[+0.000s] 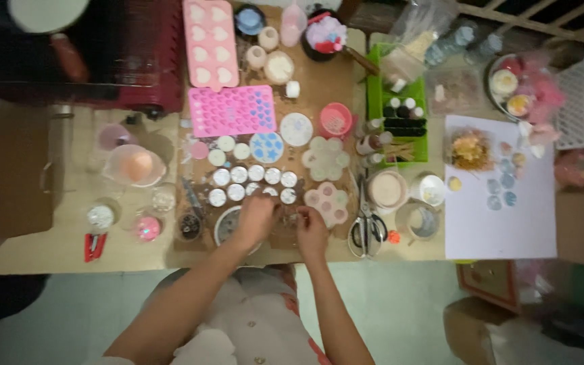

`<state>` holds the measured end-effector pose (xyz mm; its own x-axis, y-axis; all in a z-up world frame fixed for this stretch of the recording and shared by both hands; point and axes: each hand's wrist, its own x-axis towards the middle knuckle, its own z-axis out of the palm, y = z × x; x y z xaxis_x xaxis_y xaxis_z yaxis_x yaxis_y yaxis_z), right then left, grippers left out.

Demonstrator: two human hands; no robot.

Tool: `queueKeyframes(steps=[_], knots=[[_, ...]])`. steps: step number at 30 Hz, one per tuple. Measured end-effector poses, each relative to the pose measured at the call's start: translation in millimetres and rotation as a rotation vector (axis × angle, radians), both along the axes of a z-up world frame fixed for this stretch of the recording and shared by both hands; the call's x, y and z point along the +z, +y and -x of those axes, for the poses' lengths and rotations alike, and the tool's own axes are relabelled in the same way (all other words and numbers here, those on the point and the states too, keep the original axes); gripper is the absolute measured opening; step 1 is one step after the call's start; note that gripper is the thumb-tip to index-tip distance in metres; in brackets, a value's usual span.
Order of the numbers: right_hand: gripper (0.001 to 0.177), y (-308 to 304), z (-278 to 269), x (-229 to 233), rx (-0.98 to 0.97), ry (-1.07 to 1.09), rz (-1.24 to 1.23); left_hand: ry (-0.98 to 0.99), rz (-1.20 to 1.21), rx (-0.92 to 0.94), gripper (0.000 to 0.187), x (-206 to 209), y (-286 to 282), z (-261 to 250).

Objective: Trimming and preparing small components for candle making using scissors

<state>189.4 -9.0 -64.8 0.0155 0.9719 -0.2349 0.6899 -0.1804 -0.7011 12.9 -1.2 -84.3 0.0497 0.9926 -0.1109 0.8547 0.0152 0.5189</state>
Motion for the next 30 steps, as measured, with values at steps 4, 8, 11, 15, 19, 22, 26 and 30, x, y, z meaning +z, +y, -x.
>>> queueKeyframes(steps=[4,8,11,15,19,22,26,30], knots=[[0.010,10,10,-2,-0.044,0.227,0.030,-0.313,0.023,0.234,0.013,91,-10,35],[0.013,25,24,-13,-0.069,0.400,-0.051,-0.353,-0.051,0.530,0.020,73,-53,109],[0.015,30,49,21,-0.094,0.465,-0.009,-0.065,-0.096,0.513,0.019,74,-98,161],[0.017,32,70,32,-0.063,0.498,0.018,0.205,0.012,0.288,0.017,20,-127,175],[0.021,32,79,48,-0.068,0.540,0.047,0.360,-0.043,0.141,0.011,-5,-126,161],[0.024,28,73,51,-0.068,0.533,0.068,0.410,-0.097,0.120,0.010,-16,-122,154],[0.019,27,62,46,-0.126,0.624,0.111,0.414,-0.064,0.120,0.013,13,-110,149],[0.024,23,59,57,-0.131,0.585,0.108,0.432,0.003,0.123,0.014,5,-115,154]])
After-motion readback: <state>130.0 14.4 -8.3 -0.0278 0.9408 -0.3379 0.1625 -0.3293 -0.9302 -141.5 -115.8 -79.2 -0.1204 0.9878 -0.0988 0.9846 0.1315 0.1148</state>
